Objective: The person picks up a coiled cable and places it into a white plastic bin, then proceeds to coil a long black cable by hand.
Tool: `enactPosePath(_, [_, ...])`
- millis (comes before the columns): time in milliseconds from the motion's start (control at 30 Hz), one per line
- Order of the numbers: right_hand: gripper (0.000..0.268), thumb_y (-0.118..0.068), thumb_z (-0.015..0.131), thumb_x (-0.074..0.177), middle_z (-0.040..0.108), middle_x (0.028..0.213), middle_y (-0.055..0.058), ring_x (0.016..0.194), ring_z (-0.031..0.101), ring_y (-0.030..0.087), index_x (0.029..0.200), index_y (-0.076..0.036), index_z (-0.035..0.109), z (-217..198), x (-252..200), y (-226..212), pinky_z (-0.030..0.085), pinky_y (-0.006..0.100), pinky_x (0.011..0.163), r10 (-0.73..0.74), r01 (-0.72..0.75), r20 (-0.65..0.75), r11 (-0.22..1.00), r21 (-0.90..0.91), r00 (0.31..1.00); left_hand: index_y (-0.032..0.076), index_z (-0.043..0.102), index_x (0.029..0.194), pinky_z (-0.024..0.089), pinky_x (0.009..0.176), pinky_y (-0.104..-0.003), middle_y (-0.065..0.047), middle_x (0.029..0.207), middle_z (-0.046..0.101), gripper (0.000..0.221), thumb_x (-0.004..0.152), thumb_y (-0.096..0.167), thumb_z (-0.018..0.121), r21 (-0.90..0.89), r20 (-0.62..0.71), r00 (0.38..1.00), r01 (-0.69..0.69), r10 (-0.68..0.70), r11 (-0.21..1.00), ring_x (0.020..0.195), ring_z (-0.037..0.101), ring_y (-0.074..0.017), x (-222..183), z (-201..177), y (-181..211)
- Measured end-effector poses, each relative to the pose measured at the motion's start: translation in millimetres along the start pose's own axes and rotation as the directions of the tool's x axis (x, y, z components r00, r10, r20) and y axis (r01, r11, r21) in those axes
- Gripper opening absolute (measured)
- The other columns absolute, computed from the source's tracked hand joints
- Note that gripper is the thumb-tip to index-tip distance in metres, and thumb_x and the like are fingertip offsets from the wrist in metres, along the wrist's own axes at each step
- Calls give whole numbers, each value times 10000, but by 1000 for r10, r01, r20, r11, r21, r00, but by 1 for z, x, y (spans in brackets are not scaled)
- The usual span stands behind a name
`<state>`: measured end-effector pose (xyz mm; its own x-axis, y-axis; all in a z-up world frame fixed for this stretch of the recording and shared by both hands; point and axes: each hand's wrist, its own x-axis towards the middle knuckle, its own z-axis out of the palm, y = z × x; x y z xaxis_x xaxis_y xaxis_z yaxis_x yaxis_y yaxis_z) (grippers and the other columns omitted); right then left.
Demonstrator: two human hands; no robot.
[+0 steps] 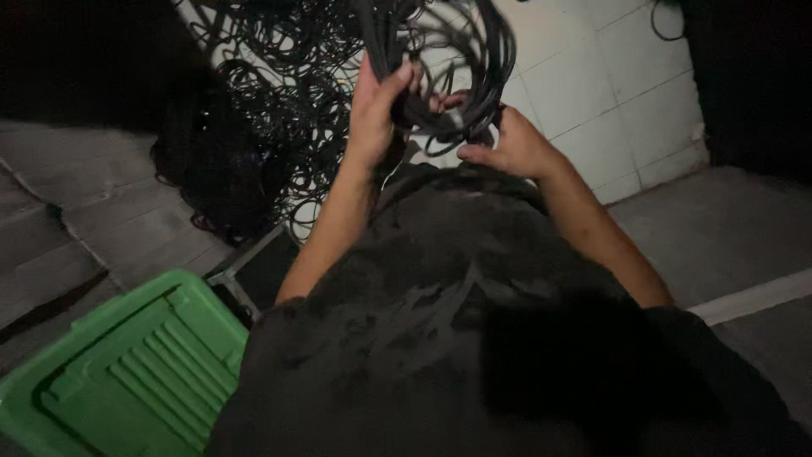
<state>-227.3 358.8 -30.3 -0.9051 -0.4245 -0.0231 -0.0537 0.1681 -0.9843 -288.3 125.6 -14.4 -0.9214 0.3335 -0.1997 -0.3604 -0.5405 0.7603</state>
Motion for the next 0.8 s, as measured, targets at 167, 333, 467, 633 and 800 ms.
enactPosePath(167, [632,-261,879,831,706,1253,152,1166,669,263,1337,9,613,-7,14,-14,521,400,1009,7,-5,8,981,-194,1000,46,447,1268,584,832,-392,-48,972,552,236,1102,111,602,-142,16,999,-44,46,989,868,615,-182,18,14,32])
enactPosePath(333, [443,27,631,882,679,1046,88,936,664,170,1319,-20,579,-35,21,-14,558,326,850,-40,7,-148,977,-214,988,15,522,1213,621,977,-476,-68,1019,616,167,1133,159,493,-274,102,991,-57,88,960,974,692,-237,33,15,36])
enactPosePath(467, [575,51,662,973,647,1096,89,969,657,166,1480,-36,406,-54,32,-22,528,278,783,-212,142,-300,961,-239,930,-77,591,1251,593,1032,-396,-155,1180,689,315,1139,187,461,-461,5,996,83,-91,884,1125,702,-252,51,9,24])
enactPosePath(633, [663,-49,824,956,617,949,96,800,594,224,1404,3,337,-124,63,-15,479,330,707,-591,414,-15,583,-700,807,-36,614,1285,659,850,-460,-175,1172,703,391,1103,296,521,-237,80,978,204,-190,950,1031,734,-284,64,30,12])
enactPosePath(800, [214,-60,840,1053,682,921,66,779,651,181,1145,-49,647,-167,80,4,508,311,685,-510,451,90,649,-613,856,34,616,1258,671,664,-464,-126,1089,747,467,1007,415,513,38,-140,949,290,-282,956,892,784,-264,72,69,9])
